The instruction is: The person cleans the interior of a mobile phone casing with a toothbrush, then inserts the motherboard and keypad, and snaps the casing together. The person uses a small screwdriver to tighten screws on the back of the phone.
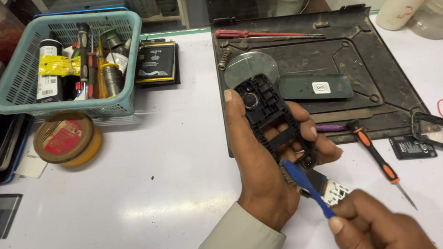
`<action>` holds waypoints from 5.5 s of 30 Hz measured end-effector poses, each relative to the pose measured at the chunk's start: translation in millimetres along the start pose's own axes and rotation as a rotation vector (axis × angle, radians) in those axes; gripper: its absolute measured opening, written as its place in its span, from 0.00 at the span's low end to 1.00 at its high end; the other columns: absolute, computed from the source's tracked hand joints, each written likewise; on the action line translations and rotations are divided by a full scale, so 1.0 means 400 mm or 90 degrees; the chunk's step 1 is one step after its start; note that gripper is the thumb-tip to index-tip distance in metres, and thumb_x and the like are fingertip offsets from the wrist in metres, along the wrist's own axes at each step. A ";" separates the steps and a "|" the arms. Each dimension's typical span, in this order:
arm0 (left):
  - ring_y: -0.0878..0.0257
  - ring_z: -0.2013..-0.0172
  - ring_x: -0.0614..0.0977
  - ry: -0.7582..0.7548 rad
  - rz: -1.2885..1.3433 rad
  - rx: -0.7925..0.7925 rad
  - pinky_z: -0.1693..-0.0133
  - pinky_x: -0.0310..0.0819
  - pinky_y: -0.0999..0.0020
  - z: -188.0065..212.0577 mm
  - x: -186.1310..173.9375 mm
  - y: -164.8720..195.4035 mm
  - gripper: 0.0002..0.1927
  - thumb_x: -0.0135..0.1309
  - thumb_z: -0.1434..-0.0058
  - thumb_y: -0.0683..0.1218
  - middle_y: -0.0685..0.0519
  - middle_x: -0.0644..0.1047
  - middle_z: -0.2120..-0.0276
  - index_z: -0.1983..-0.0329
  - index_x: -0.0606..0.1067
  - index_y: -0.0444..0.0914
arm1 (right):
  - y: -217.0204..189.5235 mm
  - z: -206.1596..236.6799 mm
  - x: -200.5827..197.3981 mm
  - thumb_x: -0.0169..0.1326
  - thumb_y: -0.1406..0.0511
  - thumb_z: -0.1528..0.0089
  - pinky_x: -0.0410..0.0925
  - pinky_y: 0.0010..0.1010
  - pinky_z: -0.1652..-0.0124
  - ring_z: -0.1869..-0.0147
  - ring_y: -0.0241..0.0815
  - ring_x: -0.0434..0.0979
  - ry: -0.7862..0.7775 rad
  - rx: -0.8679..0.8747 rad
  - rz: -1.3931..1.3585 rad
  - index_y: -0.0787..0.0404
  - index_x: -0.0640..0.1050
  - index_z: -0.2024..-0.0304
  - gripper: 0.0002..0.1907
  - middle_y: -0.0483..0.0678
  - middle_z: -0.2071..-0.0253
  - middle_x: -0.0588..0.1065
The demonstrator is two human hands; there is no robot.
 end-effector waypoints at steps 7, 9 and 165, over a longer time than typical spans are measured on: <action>0.57 0.79 0.78 0.002 0.003 0.023 0.71 0.81 0.54 -0.002 0.007 0.012 0.44 0.23 0.34 0.77 0.51 0.71 0.79 0.68 0.72 0.37 | -0.038 0.015 -0.031 0.59 0.59 0.36 0.72 0.28 0.71 0.73 0.36 0.76 0.092 -0.028 0.125 0.54 0.83 0.61 0.07 0.47 0.77 0.74; 0.57 0.79 0.78 -0.016 -0.015 0.052 0.71 0.80 0.53 0.007 0.009 0.028 0.43 0.24 0.32 0.77 0.51 0.71 0.79 0.68 0.72 0.36 | -0.038 0.014 -0.020 0.58 0.59 0.36 0.72 0.27 0.69 0.72 0.35 0.78 0.057 -0.019 0.122 0.53 0.82 0.60 0.07 0.46 0.76 0.77; 0.61 0.73 0.82 -0.088 -0.270 -0.149 0.67 0.82 0.65 0.046 -0.020 -0.123 0.41 0.22 0.29 0.70 0.48 0.79 0.63 0.35 0.71 0.38 | -0.242 0.027 -0.227 0.55 0.59 0.35 0.69 0.43 0.69 0.68 0.57 0.79 0.281 -0.196 0.220 0.59 0.77 0.59 0.10 0.53 0.68 0.77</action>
Point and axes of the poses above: each hand's wrist, its own z-axis away from the middle knuckle, its own x-axis out of the palm, y = z × x, the point moved 10 cm from there along -z, towards the middle knuckle
